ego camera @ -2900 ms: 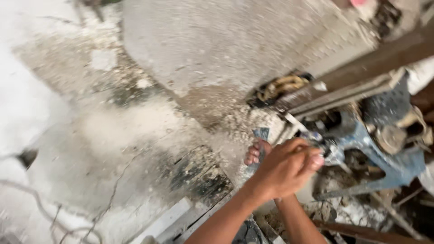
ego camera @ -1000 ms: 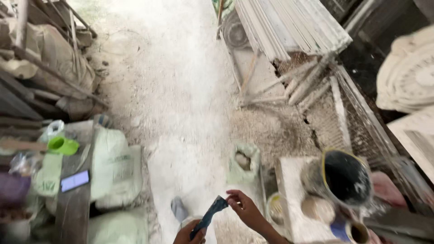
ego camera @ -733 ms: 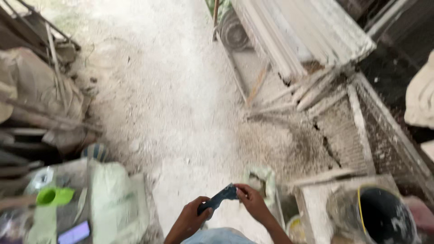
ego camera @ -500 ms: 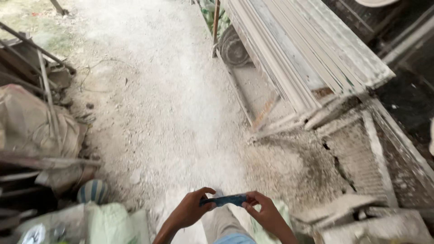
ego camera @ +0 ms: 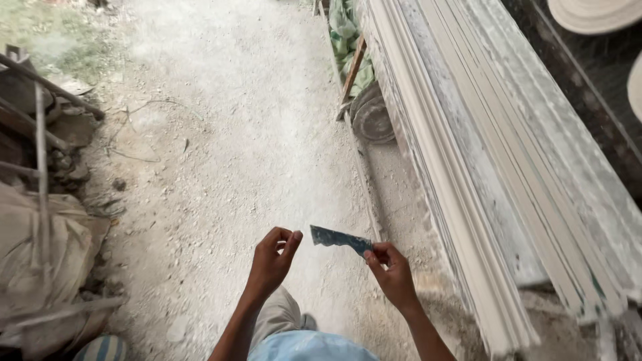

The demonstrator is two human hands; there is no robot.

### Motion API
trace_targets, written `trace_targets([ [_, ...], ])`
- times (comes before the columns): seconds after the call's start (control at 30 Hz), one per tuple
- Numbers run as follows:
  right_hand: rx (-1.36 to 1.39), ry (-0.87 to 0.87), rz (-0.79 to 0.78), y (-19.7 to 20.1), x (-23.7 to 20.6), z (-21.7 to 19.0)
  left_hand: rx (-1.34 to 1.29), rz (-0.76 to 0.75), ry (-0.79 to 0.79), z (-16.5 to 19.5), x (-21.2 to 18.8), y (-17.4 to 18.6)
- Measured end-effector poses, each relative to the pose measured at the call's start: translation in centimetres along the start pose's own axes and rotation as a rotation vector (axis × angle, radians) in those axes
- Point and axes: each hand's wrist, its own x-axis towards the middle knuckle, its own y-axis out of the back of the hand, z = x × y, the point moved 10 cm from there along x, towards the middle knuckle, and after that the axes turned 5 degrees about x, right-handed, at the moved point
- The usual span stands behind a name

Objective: The person washes hands at a tap, dries them with a cloth, then uses a scraper to remove residue from stacked white decorative moldings. The person works along the length of the moldings, scraping off dried material and debris.

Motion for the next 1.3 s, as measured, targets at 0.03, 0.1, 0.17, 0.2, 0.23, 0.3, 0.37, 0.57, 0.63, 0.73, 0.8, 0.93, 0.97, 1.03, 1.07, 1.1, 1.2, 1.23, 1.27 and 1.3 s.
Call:
trace_targets([
  [0.03,0.013,0.012,0.002,0.0,3.6,-0.1,-0.008,0.004,-0.01,0.6,3.5,0.1],
  [0.1,0.046,0.03,0.009,-0.6,10.7,0.4,-0.016,0.006,-0.028,0.9,10.6,0.4],
  [0.17,0.132,0.051,0.04,-1.4,17.8,1.2,-0.077,-0.011,-0.042,0.5,18.1,0.4],
  [0.2,0.178,0.059,0.059,-2.0,21.4,1.7,-0.104,-0.022,-0.047,0.2,22.0,0.4],
  [0.23,0.209,0.034,0.092,-2.7,24.7,2.5,-0.097,-0.025,-0.053,-0.2,25.8,0.6],
  [0.3,0.272,-0.001,0.167,-3.9,31.8,3.6,-0.081,-0.036,-0.081,-0.5,33.5,1.0],
  [0.37,0.326,-0.064,0.216,-4.8,38.0,4.1,0.036,-0.074,-0.048,-1.1,40.4,1.1],
  [0.57,0.442,-0.127,0.322,-4.9,53.0,4.3,0.085,-0.107,-0.038,-0.5,57.1,1.2],
  [0.63,0.459,-0.164,0.344,-4.8,58.8,5.9,0.041,-0.08,0.004,-1.3,62.9,1.5],
  [0.73,0.485,-0.223,0.367,-4.4,67.4,9.5,0.037,-0.014,0.163,-4.2,72.5,1.8],
  [0.8,0.52,-0.24,0.385,-4.3,74.0,11.7,0.168,0.026,0.326,-6.4,78.9,1.9],
  [0.93,0.432,-0.129,0.276,-4.0,88.8,11.2,0.191,-0.116,0.408,-5.4,91.4,-1.2],
  [0.97,0.397,-0.097,0.247,-3.9,92.8,10.2,0.114,-0.13,0.359,-3.6,94.4,-1.8],
  [1.03,0.264,-0.029,0.179,-4.1,100.9,7.3,0.001,-0.259,0.278,0.4,99.9,-3.6],
  [1.07,0.164,-0.005,0.143,-4.4,104.2,5.7,-0.034,-0.38,0.26,2.4,101.9,-4.8],
  [1.1,0.063,0.011,0.108,-4.8,106.9,4.2,-0.071,-0.507,0.251,4.2,103.7,-5.9],
  [1.2,-0.169,0.374,0.022,-6.7,114.4,-2.5,-0.318,-0.442,0.444,6.3,110.9,-6.6],
  [1.23,-0.249,0.38,-0.056,-7.7,117.1,-3.2,-0.372,-0.418,0.46,6.6,113.8,-7.0],
  [1.27,-0.325,0.382,-0.134,-9.0,119.5,-3.6,-0.422,-0.395,0.481,6.6,116.7,-7.3],
  [1.3,-0.398,0.378,-0.208,-10.2,122.1,-3.7,-0.467,-0.375,0.505,6.3,119.8,-7.6],
])
